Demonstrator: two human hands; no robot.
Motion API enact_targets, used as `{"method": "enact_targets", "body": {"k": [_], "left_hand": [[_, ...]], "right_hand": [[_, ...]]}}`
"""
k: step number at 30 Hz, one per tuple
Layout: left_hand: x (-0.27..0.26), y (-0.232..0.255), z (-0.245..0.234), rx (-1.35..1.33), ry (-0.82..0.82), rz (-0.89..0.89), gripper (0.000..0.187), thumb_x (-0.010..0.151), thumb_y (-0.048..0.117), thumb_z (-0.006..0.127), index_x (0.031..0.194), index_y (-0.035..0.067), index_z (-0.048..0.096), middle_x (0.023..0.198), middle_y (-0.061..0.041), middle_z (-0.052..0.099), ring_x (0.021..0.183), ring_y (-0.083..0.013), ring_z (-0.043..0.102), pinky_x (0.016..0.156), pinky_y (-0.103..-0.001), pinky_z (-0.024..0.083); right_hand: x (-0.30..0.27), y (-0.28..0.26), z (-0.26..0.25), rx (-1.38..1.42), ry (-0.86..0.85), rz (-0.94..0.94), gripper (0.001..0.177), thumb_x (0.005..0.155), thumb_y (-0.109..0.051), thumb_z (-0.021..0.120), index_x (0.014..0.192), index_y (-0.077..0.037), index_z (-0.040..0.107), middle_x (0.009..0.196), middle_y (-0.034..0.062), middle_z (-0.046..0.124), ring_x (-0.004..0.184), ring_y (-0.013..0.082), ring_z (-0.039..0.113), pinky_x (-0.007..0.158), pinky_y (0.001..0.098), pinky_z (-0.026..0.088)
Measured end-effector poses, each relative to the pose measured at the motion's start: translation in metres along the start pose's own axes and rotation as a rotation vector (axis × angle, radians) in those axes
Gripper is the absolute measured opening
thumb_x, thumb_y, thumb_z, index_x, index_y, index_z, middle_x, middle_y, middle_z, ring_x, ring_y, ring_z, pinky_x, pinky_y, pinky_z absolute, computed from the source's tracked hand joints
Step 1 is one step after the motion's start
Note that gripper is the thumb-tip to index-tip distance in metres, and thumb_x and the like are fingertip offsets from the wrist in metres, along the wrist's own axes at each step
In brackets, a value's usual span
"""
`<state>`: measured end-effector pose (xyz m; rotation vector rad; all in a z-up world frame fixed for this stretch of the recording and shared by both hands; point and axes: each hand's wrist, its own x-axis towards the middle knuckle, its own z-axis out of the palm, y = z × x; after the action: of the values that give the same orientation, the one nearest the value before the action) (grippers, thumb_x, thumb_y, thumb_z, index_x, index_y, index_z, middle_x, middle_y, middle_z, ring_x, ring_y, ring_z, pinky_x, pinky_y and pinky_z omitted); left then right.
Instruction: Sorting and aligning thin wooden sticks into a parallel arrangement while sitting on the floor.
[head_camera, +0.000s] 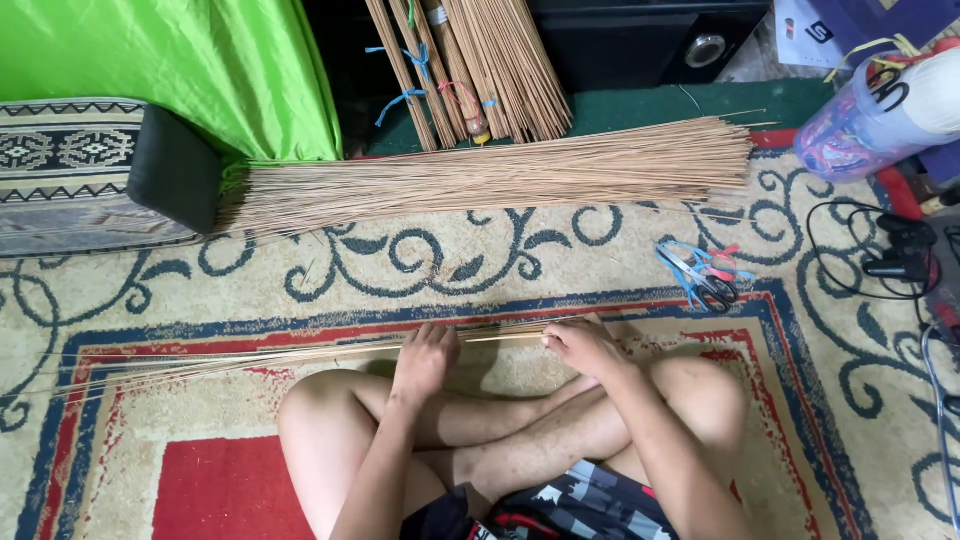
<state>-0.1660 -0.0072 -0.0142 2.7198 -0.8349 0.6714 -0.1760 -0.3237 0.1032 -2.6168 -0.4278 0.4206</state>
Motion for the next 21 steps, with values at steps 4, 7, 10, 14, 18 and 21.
{"method": "enact_targets", "body": {"k": [4, 7, 10, 14, 18, 21], "left_hand": [[0.005, 0.011, -0.003, 0.006, 0.000, 0.034, 0.017, 0.091, 0.020, 0.064, 0.076, 0.012, 0.065, 0.073, -0.005, 0.061, 0.074, -0.0244, 0.064, 0.062, -0.033, 0.051], [0.004, 0.012, 0.005, 0.033, -0.014, 0.067, 0.017, 0.090, 0.022, 0.064, 0.075, 0.013, 0.065, 0.072, -0.004, 0.062, 0.072, -0.0236, 0.065, 0.062, -0.033, 0.052], [0.008, 0.006, 0.001, 0.049, -0.015, -0.079, 0.015, 0.089, 0.019, 0.063, 0.076, 0.012, 0.068, 0.071, -0.003, 0.063, 0.072, -0.0233, 0.065, 0.064, -0.034, 0.053], [0.006, 0.001, 0.004, 0.201, 0.013, -0.184, 0.008, 0.082, 0.021, 0.066, 0.080, 0.014, 0.066, 0.073, -0.004, 0.061, 0.077, -0.0241, 0.064, 0.066, -0.035, 0.050], [0.017, -0.002, -0.030, 0.109, -0.300, -0.430, 0.021, 0.097, 0.020, 0.056, 0.086, 0.010, 0.070, 0.079, -0.007, 0.068, 0.082, -0.0235, 0.066, 0.078, -0.036, 0.055], [-0.006, -0.017, -0.002, 0.301, -0.038, -0.442, 0.013, 0.087, 0.026, 0.059, 0.079, 0.017, 0.065, 0.076, -0.003, 0.062, 0.080, -0.0256, 0.062, 0.078, -0.040, 0.048]], "right_hand": [[0.004, -0.020, 0.002, 0.088, -0.060, 0.024, 0.027, 0.099, -0.023, 0.053, 0.117, -0.015, 0.071, 0.112, 0.0171, 0.076, 0.108, 0.0400, 0.070, 0.094, 0.0512, 0.055], [0.003, -0.038, -0.003, 0.103, -0.164, 0.073, 0.034, 0.102, -0.020, 0.047, 0.127, -0.014, 0.068, 0.118, 0.0211, 0.073, 0.112, 0.0422, 0.069, 0.097, 0.0530, 0.055], [0.020, -0.012, 0.013, 0.060, -0.078, 0.117, 0.031, 0.101, -0.030, 0.046, 0.117, -0.017, 0.070, 0.110, 0.0172, 0.076, 0.108, 0.0397, 0.070, 0.095, 0.0514, 0.056], [0.025, 0.002, 0.007, -0.021, -0.058, 0.194, 0.032, 0.102, -0.037, 0.046, 0.117, -0.022, 0.070, 0.112, 0.0116, 0.076, 0.108, 0.0331, 0.072, 0.095, 0.0471, 0.057], [0.025, 0.035, 0.005, 0.022, -0.081, 0.281, 0.033, 0.100, -0.035, 0.047, 0.116, -0.021, 0.072, 0.117, 0.0128, 0.075, 0.113, 0.0352, 0.070, 0.098, 0.0501, 0.055], [0.014, 0.016, -0.029, 0.107, -0.092, 0.315, 0.034, 0.098, -0.030, 0.048, 0.116, -0.015, 0.073, 0.117, 0.0191, 0.074, 0.115, 0.0406, 0.068, 0.103, 0.0520, 0.052]]}}
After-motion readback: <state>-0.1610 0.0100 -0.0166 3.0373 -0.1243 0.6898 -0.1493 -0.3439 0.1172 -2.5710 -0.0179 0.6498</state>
